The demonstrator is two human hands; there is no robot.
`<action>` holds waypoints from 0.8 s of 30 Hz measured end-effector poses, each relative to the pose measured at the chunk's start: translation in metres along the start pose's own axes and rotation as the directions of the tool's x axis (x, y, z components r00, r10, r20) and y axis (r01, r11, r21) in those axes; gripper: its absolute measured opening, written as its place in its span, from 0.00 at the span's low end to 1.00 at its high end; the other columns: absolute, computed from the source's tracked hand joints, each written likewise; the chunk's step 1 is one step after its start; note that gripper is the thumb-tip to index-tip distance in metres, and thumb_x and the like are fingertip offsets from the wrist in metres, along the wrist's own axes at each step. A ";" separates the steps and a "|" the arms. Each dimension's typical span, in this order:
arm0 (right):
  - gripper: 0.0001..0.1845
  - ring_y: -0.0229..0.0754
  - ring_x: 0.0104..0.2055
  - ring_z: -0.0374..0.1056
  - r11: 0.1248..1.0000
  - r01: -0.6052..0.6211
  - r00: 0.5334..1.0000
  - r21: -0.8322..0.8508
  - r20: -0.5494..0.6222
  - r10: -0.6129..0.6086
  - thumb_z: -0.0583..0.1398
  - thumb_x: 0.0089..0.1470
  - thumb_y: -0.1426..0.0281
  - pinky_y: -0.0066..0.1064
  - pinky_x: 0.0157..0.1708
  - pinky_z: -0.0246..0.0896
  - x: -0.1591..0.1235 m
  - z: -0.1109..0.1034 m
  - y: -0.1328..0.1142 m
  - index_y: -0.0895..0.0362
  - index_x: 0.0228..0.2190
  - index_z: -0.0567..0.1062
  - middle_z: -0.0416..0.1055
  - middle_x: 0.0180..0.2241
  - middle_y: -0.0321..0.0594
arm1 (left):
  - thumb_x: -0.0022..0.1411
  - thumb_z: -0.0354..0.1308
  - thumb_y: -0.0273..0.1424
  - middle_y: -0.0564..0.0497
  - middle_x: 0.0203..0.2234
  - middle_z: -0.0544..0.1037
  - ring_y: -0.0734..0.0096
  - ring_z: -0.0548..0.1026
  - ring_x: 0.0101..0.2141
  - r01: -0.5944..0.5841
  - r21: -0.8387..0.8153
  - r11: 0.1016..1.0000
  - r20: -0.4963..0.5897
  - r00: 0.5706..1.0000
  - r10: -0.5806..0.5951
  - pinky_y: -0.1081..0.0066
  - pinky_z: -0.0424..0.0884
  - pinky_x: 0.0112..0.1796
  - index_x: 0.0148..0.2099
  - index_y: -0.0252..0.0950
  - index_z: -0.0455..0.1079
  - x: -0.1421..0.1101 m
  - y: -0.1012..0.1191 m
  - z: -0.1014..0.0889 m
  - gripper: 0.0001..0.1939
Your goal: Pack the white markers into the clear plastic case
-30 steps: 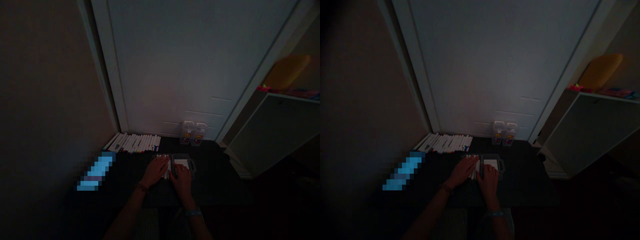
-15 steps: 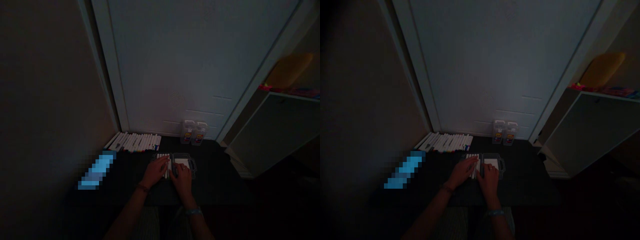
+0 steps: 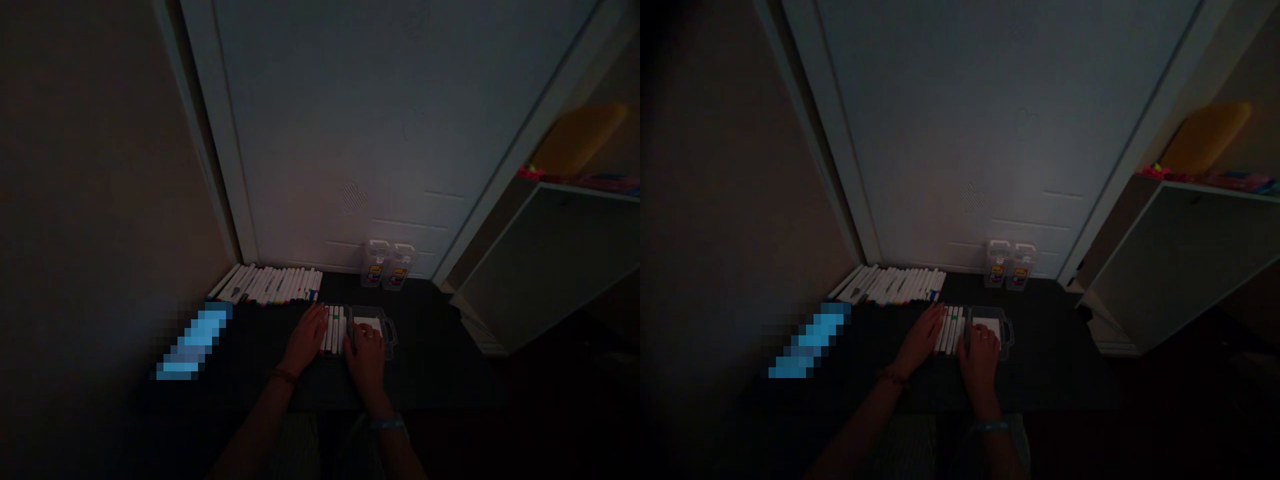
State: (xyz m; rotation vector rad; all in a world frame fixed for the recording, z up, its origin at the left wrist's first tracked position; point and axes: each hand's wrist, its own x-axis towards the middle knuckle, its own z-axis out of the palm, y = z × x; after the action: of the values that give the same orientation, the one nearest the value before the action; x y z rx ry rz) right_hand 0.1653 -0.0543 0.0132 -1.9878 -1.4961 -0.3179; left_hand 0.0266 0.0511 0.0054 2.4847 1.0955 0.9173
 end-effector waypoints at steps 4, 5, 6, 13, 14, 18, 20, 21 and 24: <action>0.20 0.50 0.52 0.57 0.997 0.073 0.997 -0.004 -0.016 -0.073 0.52 0.58 0.67 0.45 0.51 0.49 0.001 -0.004 -0.004 0.50 0.52 0.67 0.64 0.51 0.44 | 0.69 0.36 0.37 0.48 0.60 0.60 0.70 0.51 0.62 0.012 -0.022 1.000 0.001 1.000 -0.012 0.62 0.51 0.60 0.62 0.35 0.56 0.000 -0.003 0.003 0.23; 0.20 0.50 0.53 0.57 0.996 0.087 0.996 -0.006 -0.009 -0.087 0.51 0.58 0.68 0.45 0.52 0.48 0.001 -0.004 -0.005 0.49 0.53 0.66 0.63 0.52 0.44 | 0.69 0.37 0.37 0.48 0.60 0.60 0.69 0.51 0.62 0.013 -0.013 1.000 0.007 1.000 -0.013 0.60 0.51 0.60 0.62 0.35 0.56 0.000 -0.003 0.003 0.23; 0.21 0.51 0.53 0.56 0.995 0.098 0.995 -0.008 0.000 -0.098 0.51 0.59 0.68 0.46 0.52 0.48 0.001 -0.004 -0.005 0.48 0.53 0.66 0.63 0.54 0.43 | 0.69 0.37 0.37 0.48 0.60 0.60 0.68 0.50 0.62 0.016 0.001 1.000 0.015 1.000 -0.016 0.58 0.50 0.60 0.62 0.36 0.56 0.000 -0.003 0.002 0.23; 0.22 0.52 0.61 0.49 0.979 0.205 0.977 0.006 0.057 -0.205 0.53 0.58 0.67 0.48 0.55 0.45 0.000 -0.004 -0.008 0.46 0.55 0.64 0.60 0.58 0.35 | 0.69 0.37 0.37 0.51 0.60 0.61 0.65 0.50 0.62 0.022 0.072 0.997 0.048 0.999 -0.026 0.53 0.50 0.58 0.61 0.42 0.58 -0.001 0.000 -0.001 0.22; 0.23 0.51 0.61 0.48 0.974 0.228 0.972 0.012 0.059 -0.228 0.53 0.58 0.66 0.48 0.55 0.45 0.000 -0.005 -0.008 0.46 0.55 0.64 0.61 0.57 0.35 | 0.69 0.37 0.37 0.52 0.59 0.61 0.65 0.50 0.62 0.023 0.078 0.997 0.047 0.999 -0.027 0.53 0.51 0.58 0.60 0.42 0.58 -0.001 0.001 -0.001 0.22; 0.23 0.51 0.62 0.47 0.960 0.276 0.957 0.041 0.078 -0.279 0.54 0.58 0.65 0.49 0.56 0.43 0.000 -0.007 -0.010 0.45 0.55 0.64 0.64 0.55 0.33 | 0.68 0.38 0.38 0.51 0.58 0.63 0.64 0.52 0.61 0.037 0.102 0.994 0.031 0.999 -0.040 0.52 0.52 0.58 0.59 0.42 0.61 0.001 0.003 -0.002 0.21; 0.21 0.51 0.62 0.48 0.959 0.278 0.954 0.055 0.096 -0.283 0.53 0.58 0.66 0.50 0.57 0.41 0.000 -0.006 -0.011 0.44 0.54 0.65 0.64 0.55 0.32 | 0.68 0.38 0.38 0.52 0.58 0.64 0.64 0.53 0.61 0.037 0.105 0.994 0.020 0.999 -0.039 0.52 0.52 0.58 0.58 0.42 0.62 0.001 0.003 -0.002 0.21; 0.21 0.51 0.62 0.48 0.959 0.276 0.954 0.060 0.105 -0.281 0.53 0.58 0.66 0.50 0.57 0.40 -0.001 -0.006 -0.011 0.44 0.54 0.65 0.64 0.55 0.32 | 0.68 0.38 0.38 0.52 0.58 0.64 0.63 0.53 0.61 0.035 0.106 0.994 0.016 0.999 -0.037 0.52 0.52 0.58 0.58 0.42 0.62 0.001 0.004 -0.002 0.21; 0.21 0.52 0.61 0.48 0.960 0.270 0.954 0.068 0.116 -0.277 0.53 0.58 0.67 0.50 0.57 0.41 -0.001 -0.006 -0.010 0.45 0.53 0.66 0.64 0.55 0.31 | 0.68 0.38 0.38 0.53 0.57 0.65 0.63 0.53 0.61 0.032 0.110 0.993 0.018 0.999 -0.034 0.53 0.53 0.58 0.58 0.42 0.62 0.001 0.004 -0.003 0.21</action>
State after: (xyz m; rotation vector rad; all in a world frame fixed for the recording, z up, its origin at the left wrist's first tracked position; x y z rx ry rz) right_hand 0.1566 -0.0567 0.0209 -1.7879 -1.8463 -0.2707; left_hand 0.0274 0.0493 0.0097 2.5486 1.2082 0.8430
